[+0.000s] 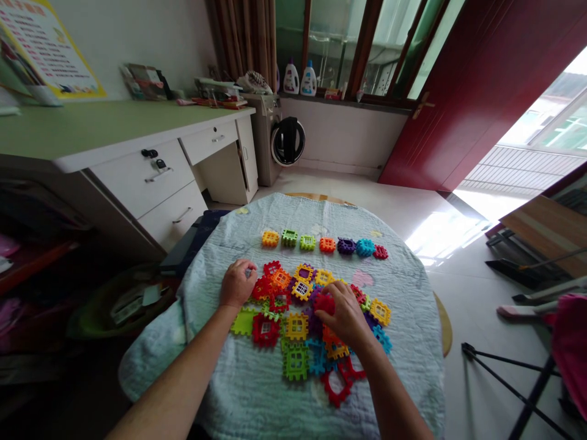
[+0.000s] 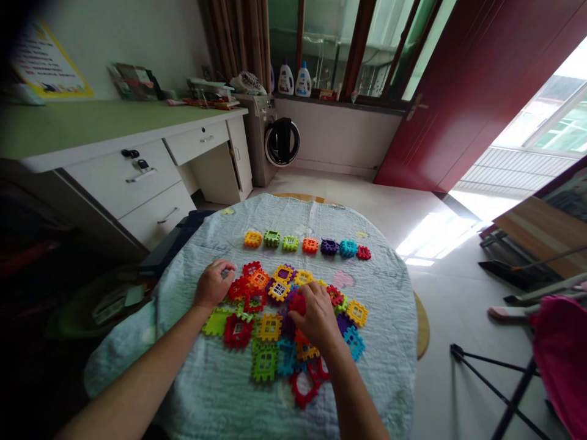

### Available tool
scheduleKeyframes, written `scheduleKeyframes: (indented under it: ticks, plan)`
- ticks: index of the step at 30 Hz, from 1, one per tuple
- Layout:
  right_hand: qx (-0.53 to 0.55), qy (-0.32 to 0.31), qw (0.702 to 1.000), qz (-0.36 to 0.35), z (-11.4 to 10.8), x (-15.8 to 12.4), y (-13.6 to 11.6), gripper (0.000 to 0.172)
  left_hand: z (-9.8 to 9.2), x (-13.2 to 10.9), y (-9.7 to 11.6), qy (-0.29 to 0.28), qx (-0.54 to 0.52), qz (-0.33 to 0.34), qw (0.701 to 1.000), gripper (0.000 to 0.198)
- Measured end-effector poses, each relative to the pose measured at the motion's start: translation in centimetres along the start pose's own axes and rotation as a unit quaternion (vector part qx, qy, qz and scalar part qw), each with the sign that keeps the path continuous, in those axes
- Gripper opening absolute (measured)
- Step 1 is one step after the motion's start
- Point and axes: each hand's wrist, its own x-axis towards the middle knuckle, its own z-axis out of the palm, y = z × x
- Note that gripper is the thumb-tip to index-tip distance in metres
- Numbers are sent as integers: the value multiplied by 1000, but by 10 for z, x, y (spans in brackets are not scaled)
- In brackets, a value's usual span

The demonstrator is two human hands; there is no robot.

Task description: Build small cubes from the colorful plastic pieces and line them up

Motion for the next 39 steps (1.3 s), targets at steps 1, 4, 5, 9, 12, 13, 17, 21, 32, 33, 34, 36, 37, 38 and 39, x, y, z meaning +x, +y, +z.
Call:
scheduleKeyframes:
  ticks: [1, 4, 5, 9, 12, 13, 17, 21, 32, 33, 34, 36, 37, 38, 39]
  plan:
    - [-16, 3, 1000, 5, -1, 0, 1, 36, 0, 0, 0, 1, -1, 1, 1000, 12]
    - [-74, -23, 997, 21, 1, 1, -1, 45, -1, 0, 1, 2, -2, -2, 1000, 12]
    - [-86, -33, 995, 25, 2, 1, -3, 44, -1, 0, 1, 0, -2, -3, 1000, 12]
    - [-87, -22, 995, 33, 6, 1, -6, 36, 0, 0, 0, -2, 1, -3, 1000, 12]
    - [-68, 31, 996, 58, -3, 3, 9, 39, 1, 0, -2, -1, 2, 2, 1000, 12]
    - [-66, 55, 994, 74, -8, 4, 17, 42, 1, 0, -3, -2, 2, 2, 1000, 12]
    - [-91, 103, 977, 162, -30, 10, 54, 50, 2, 0, -4, -6, 3, 1, 1000, 13]
    - [-111, 61, 973, 192, -35, 13, 70, 48, 2, 0, -3, -2, 3, 2, 1000, 13]
    - [-140, 0, 973, 183, -19, 10, 71, 53, 1, 0, -2, 2, 5, 6, 1000, 15]
    - [-138, -2, 974, 180, -20, 10, 72, 53, 0, 0, -1, 2, 4, 5, 1000, 15]
    - [-137, -7, 974, 179, -22, 10, 73, 52, 0, 0, -1, 2, 3, 4, 1000, 15]
    - [-132, -23, 975, 178, -25, 11, 74, 47, 0, 1, 0, 1, 1, 2, 1000, 15]
    - [-128, -31, 975, 178, -26, 12, 74, 44, 0, 1, 0, 0, 1, 1, 1000, 15]
    - [-123, -36, 976, 178, -26, 13, 74, 42, -1, 1, 0, 0, 0, 0, 1000, 15]
    - [-117, -37, 977, 176, -26, 13, 75, 40, -1, 1, 0, -2, 0, -1, 1000, 15]
